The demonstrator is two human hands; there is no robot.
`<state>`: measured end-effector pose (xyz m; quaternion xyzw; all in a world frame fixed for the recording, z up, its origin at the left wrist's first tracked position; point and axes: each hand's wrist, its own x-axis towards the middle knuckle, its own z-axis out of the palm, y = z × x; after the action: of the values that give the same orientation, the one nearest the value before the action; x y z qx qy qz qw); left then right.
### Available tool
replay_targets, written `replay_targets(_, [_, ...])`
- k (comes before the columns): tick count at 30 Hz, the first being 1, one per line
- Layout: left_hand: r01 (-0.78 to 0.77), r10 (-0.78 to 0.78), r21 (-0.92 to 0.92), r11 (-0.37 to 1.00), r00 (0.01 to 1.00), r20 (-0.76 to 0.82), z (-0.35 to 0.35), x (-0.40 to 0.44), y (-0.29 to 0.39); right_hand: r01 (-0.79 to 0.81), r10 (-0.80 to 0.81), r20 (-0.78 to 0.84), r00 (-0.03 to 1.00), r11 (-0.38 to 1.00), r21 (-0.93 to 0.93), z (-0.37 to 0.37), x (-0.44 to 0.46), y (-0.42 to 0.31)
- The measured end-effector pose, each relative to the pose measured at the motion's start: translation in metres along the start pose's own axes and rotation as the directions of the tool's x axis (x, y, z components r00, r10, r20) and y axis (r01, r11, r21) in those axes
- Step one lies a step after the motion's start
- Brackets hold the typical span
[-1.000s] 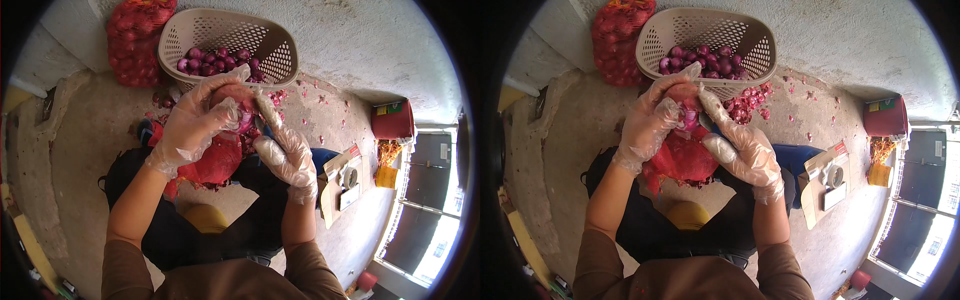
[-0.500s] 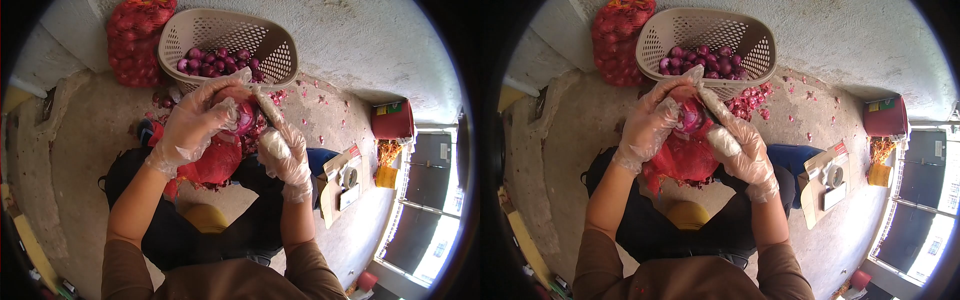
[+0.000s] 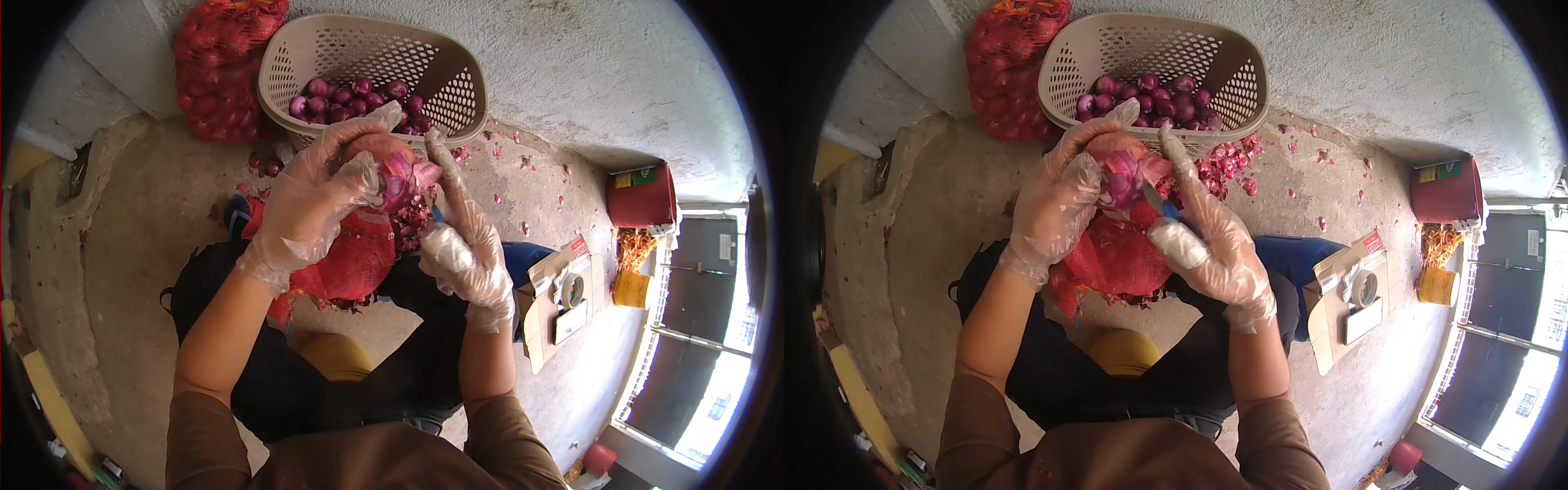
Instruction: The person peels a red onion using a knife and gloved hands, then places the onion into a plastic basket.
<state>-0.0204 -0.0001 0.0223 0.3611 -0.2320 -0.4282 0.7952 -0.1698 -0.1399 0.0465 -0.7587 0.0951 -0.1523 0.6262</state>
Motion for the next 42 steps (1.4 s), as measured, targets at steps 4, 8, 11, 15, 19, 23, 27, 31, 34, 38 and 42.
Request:
replay_targets(4, [0.011, -0.011, -0.006, 1.000, 1.000, -0.021, 0.005, 0.000, 0.001, 0.057, -0.053, 0.060, 0.997, 0.996, -0.069, 0.003, 0.001, 0.003])
replay_targets(8, [0.019, -0.019, 0.001, 1.000, 1.000, 0.007, 0.000, 0.000, 0.000, 0.081, -0.072, 0.082, 0.994, 0.991, -0.107, 0.004, 0.004, 0.005])
replay_targets(11, [-0.013, 0.013, 0.006, 1.000, 0.999, -0.029, 0.001, 0.002, -0.003, 0.112, -0.096, 0.090, 0.991, 0.976, -0.185, 0.004, 0.004, 0.003])
replay_targets(15, [0.005, -0.005, 0.015, 1.000, 1.000, -0.008, -0.001, 0.002, -0.002, 0.178, -0.161, 0.078, 0.984, 0.931, -0.318, 0.004, 0.006, 0.002])
replay_targets(19, [0.011, -0.011, 0.047, 0.999, 1.000, -0.009, 0.000, 0.001, -0.001, 0.127, -0.114, 0.054, 0.992, 0.889, -0.440, 0.005, 0.005, -0.002])
replay_targets(23, [0.050, -0.054, -0.110, 0.993, 0.998, -0.034, 0.004, -0.001, -0.002, 0.096, -0.084, 0.046, 0.995, 0.854, -0.511, 0.006, 0.004, -0.002])
replay_targets(27, [0.055, -0.054, 0.004, 0.998, 0.994, -0.096, 0.005, -0.003, -0.009, 0.092, -0.046, 0.094, 0.994, 0.820, -0.566, 0.008, 0.004, -0.005])
replay_targets(31, [0.143, -0.129, 0.075, 0.987, 0.978, -0.166, 0.007, -0.001, -0.004, 0.092, -0.044, 0.100, 0.994, 0.821, -0.563, 0.008, 0.006, -0.003])
replay_targets(34, [0.150, -0.140, 0.048, 0.987, 0.975, -0.170, 0.007, -0.002, -0.002, 0.123, -0.084, 0.097, 0.992, 0.832, -0.540, 0.009, 0.006, 0.002])
replay_targets(38, [0.084, -0.088, -0.032, 0.996, 0.978, -0.189, 0.007, -0.002, -0.005, 0.086, -0.035, 0.108, 0.994, 0.850, -0.519, 0.007, 0.006, -0.001])
replay_targets(42, [0.068, -0.065, 0.012, 0.998, 0.986, -0.154, 0.009, -0.002, -0.005, 0.145, -0.096, 0.121, 0.988, 0.853, -0.502, 0.004, 0.006, -0.002])
